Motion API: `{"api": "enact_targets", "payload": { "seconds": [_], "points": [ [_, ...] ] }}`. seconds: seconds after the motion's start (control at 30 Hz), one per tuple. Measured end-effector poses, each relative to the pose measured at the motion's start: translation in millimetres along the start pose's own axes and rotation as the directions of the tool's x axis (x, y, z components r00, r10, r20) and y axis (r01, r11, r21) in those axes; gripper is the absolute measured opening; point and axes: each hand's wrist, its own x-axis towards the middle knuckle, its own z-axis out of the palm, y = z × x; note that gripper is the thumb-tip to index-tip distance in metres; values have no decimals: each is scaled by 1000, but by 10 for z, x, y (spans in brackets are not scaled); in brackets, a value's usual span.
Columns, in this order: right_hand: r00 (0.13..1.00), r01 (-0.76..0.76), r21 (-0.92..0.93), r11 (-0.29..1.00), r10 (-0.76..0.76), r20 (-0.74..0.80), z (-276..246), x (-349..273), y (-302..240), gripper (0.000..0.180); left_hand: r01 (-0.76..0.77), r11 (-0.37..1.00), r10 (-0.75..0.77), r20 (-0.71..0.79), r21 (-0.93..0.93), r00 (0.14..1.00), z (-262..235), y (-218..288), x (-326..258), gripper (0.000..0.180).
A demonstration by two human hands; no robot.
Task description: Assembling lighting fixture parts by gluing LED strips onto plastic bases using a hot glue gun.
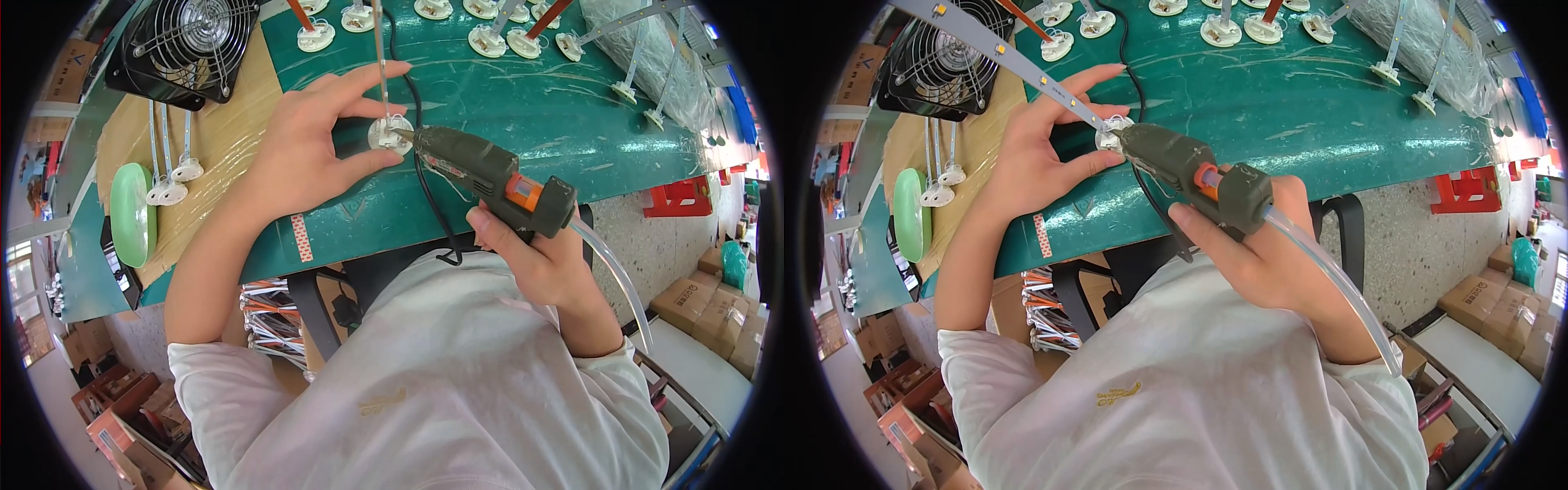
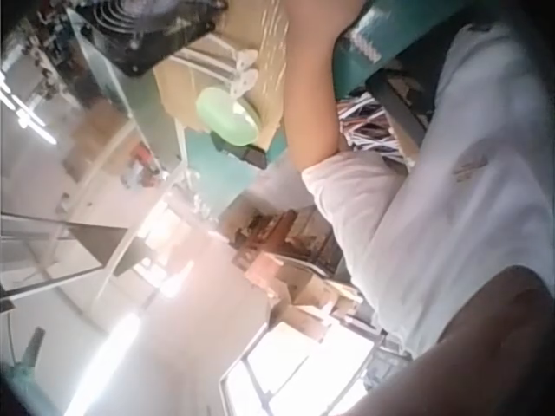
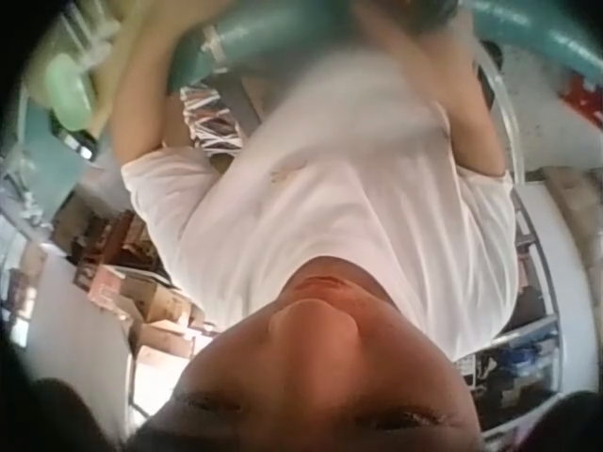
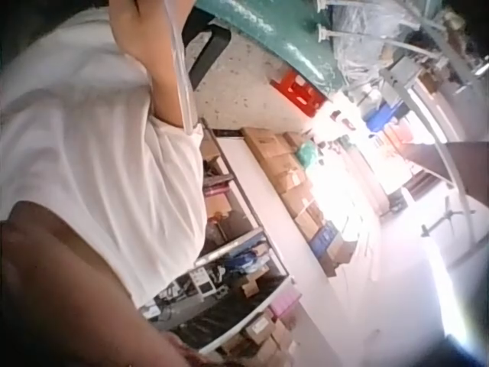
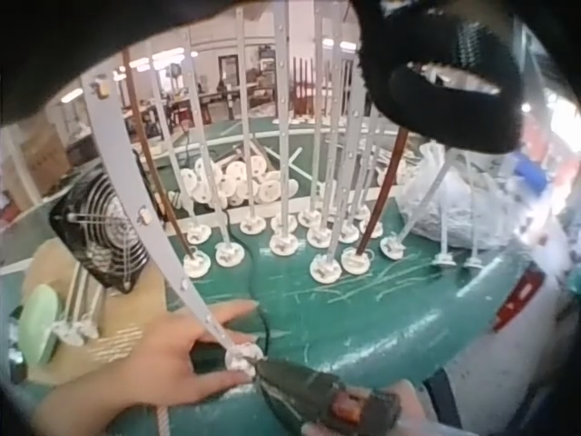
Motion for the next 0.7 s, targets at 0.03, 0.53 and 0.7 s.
{"api": "enact_targets", "payload": {
  "seconds": [0.03, 0.53, 0.7],
  "points": [
    [1000, 7, -5, 1000, -7, -8, 4, 0, 3, 16, 5, 1000, -5, -12, -4, 1000, 7, 0, -1, 57],
    [996, 83, -97, 992, -80, 36, -77, 6, -52, 17, -40, 999, 40, -20, -6, 999, 13, 1, 18, 75],
    [1000, -4, -52, 999, 4, 10, -58, 4, -79, 17, -48, 999, 48, -22, -14, 999, 19, -5, 17, 73]
  ]
}}
